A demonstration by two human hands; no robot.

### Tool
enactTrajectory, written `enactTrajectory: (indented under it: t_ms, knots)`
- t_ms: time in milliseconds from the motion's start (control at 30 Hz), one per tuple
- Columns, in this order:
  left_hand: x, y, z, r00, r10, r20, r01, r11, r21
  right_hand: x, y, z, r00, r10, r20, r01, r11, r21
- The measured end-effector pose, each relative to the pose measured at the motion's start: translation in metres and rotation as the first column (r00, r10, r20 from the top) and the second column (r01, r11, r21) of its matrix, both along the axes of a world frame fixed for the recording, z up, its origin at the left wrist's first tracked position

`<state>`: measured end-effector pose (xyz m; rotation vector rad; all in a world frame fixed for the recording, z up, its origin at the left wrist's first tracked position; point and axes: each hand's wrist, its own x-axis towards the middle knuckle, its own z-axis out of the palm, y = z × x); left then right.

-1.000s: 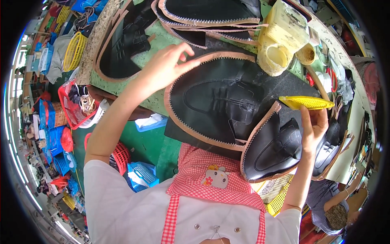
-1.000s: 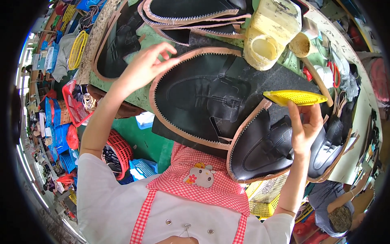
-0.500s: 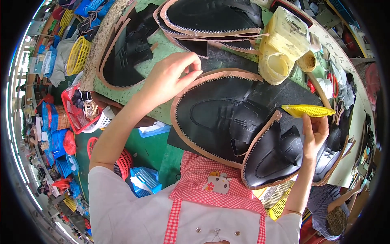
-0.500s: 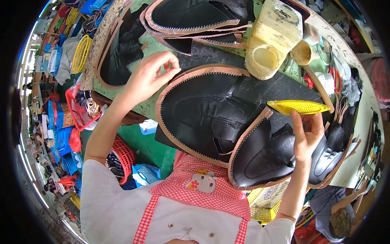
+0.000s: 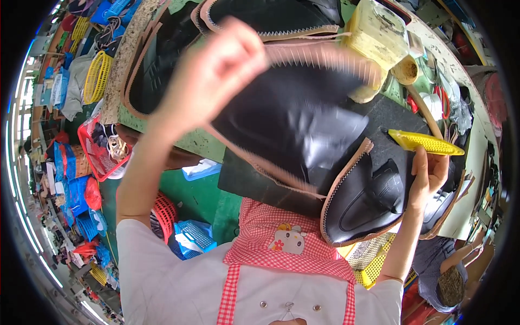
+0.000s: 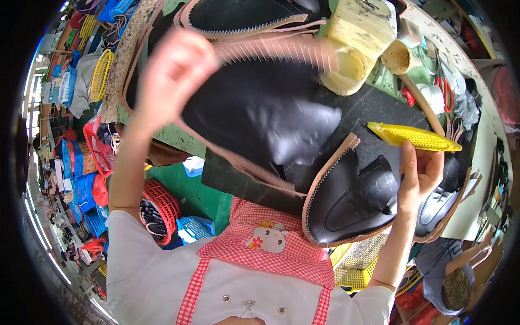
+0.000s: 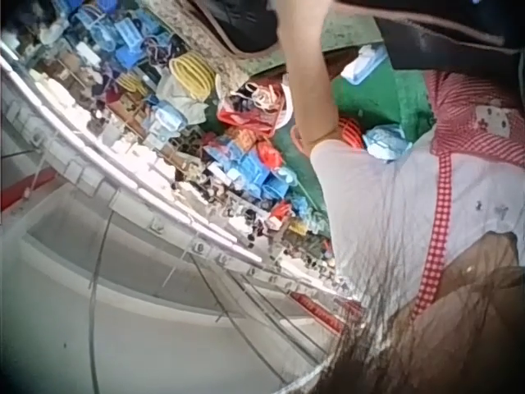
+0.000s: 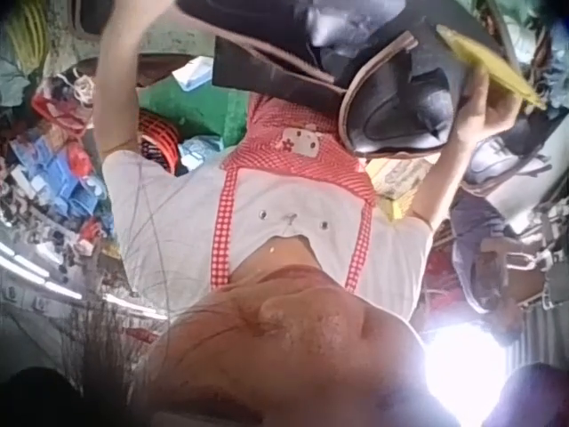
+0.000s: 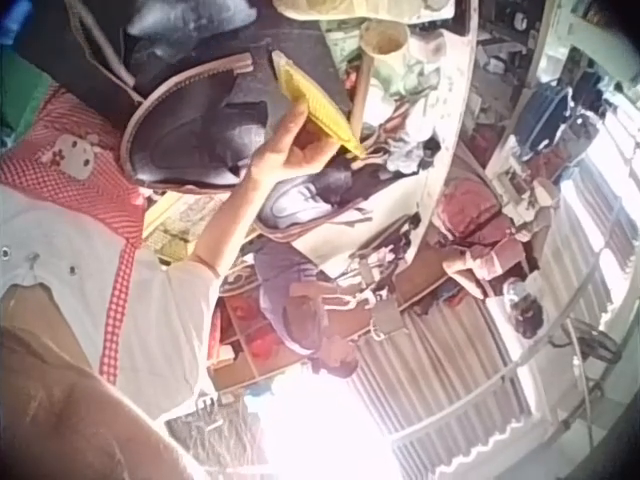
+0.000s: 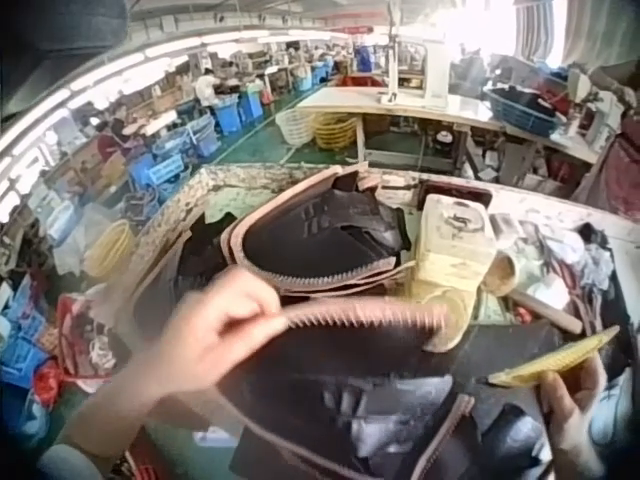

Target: Applying adhesive to the edges and surfaces of shoe upper components using a handheld spreader tool.

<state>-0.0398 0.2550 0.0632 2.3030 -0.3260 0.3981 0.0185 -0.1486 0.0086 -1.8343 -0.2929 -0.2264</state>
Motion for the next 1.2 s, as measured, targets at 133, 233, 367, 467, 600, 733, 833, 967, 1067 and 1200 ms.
enactTrajectory:
  t_ms: [133, 233, 367, 467, 600, 733, 833, 967, 1067, 1200]
  knots:
    - [0.046, 0.033, 0.080, 0.923, 0.344, 0.174, -0.350, 0.937, 0.004, -0.005, 0.018, 0.004, 0.995, 0.063, -0.079, -0.063, 0.998, -0.001]
    - [0.040, 0.033, 0.071, 0.828, 0.403, 0.391, -0.541, 0.759, 0.363, -0.011, 0.023, 0.006, 0.985, 0.172, -0.027, -0.174, 0.981, -0.087]
    - [0.011, -0.025, -0.019, 0.979, -0.204, -0.010, 0.196, 0.927, 0.320, -0.016, 0.036, 0.011, 0.942, 0.336, -0.009, -0.331, 0.924, -0.191]
    - [-0.013, -0.030, -0.073, 0.984, -0.122, -0.126, 0.160, 0.921, 0.355, -0.011, 0.061, 0.004, 0.816, 0.570, 0.094, -0.517, 0.794, -0.321]
    - [-0.012, -0.035, -0.081, 0.992, -0.092, -0.090, 0.120, 0.918, 0.379, -0.008, 0.068, 0.011, 0.818, 0.574, 0.014, -0.517, 0.747, -0.419]
    - [-0.009, -0.034, -0.083, 0.997, -0.047, -0.060, 0.068, 0.904, 0.422, 0.003, 0.057, 0.021, 0.837, 0.535, -0.117, -0.511, 0.685, -0.519]
    - [-0.006, -0.040, -0.077, 0.993, 0.110, -0.039, -0.076, 0.867, 0.493, 0.010, 0.056, 0.028, 0.888, 0.459, -0.013, -0.408, 0.776, -0.481]
    - [0.000, -0.038, -0.080, 0.973, 0.223, -0.062, -0.149, 0.808, 0.570, 0.036, 0.063, 0.026, 0.938, 0.272, 0.214, -0.204, 0.934, -0.292]
    - [0.013, -0.030, -0.078, 0.948, 0.177, -0.266, -0.023, 0.868, 0.496, 0.070, 0.074, 0.011, 0.957, 0.117, 0.264, -0.053, 0.970, -0.235]
    - [0.004, -0.034, -0.049, 0.894, -0.148, -0.422, 0.207, 0.974, 0.096, 0.101, 0.066, -0.002, 0.969, 0.087, 0.230, 0.047, 0.853, -0.520]
